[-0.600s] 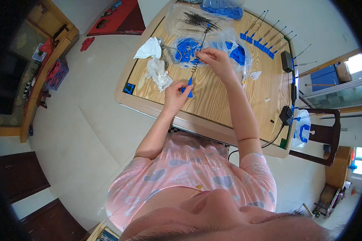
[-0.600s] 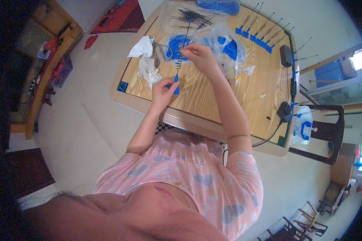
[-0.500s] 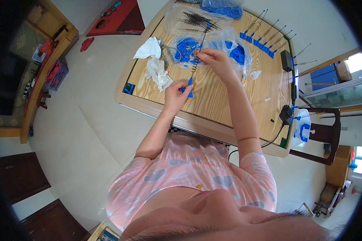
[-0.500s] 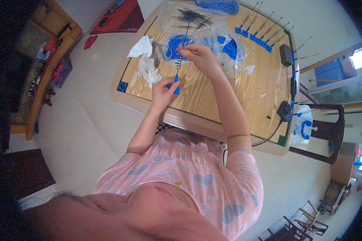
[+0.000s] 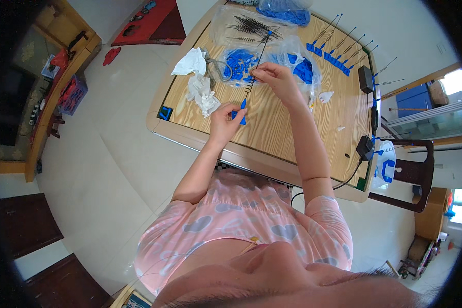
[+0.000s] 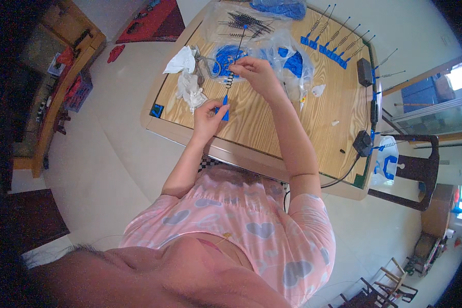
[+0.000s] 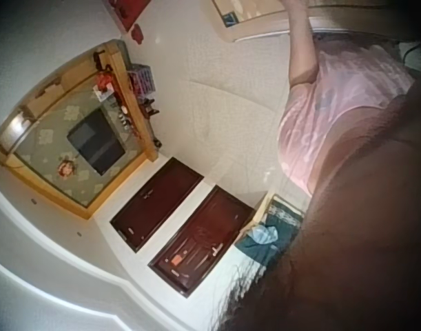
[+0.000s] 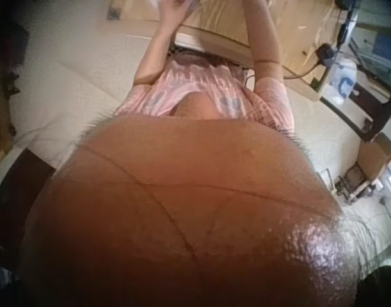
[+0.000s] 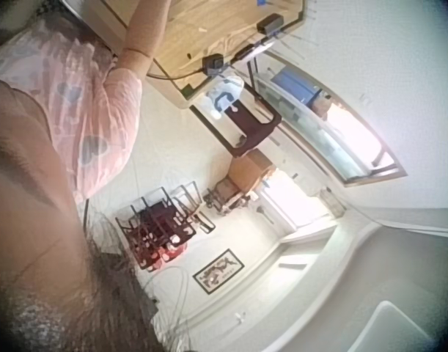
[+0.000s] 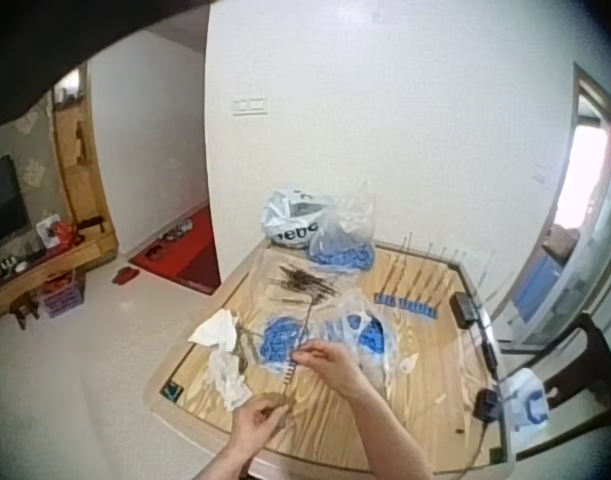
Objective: The person attaches a blue plastic piece to a coiled wire rod, applies glue from a tube to blue plastic pieces, and presses the plastic pieces together by hand.
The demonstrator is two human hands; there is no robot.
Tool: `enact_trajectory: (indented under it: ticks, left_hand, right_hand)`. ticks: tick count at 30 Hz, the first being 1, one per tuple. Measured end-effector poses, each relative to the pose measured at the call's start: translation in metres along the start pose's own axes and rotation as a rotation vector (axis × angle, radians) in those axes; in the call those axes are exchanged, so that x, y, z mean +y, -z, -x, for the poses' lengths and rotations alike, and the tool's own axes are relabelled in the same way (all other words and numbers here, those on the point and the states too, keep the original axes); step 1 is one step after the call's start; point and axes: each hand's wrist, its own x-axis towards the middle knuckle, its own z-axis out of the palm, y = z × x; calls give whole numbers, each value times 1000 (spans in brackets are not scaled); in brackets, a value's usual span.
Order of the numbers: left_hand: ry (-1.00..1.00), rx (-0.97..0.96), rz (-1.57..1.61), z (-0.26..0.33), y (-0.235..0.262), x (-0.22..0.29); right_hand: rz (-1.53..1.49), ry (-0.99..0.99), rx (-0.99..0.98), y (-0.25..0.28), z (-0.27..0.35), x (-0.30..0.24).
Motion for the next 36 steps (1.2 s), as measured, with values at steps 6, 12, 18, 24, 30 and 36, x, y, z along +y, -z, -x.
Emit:
enact_trajectory:
  ticks: [6, 12, 18, 24, 30, 36]
  left_hand:
    - [-2, 8, -11, 1, -1, 0]
    - [-49, 0, -34, 0, 0, 1]
    - [8, -10, 34, -1, -2, -6]
    - [206, -62, 236, -3, -1, -14]
    - [231, -92, 324, -2, 2, -5]
    - [94, -10, 119, -1, 1, 2]
  right_hand:
    - [-56, 89, 95, -8, 3, 10]
    - [-55, 39, 32, -9, 7, 8]
    - [-46, 64, 49, -12, 8, 14]
    - [-103, -106, -182, -30, 33, 37]
    - [-266, -166, -120, -37, 36, 47]
    - [-244, -134, -72, -39, 37, 53]
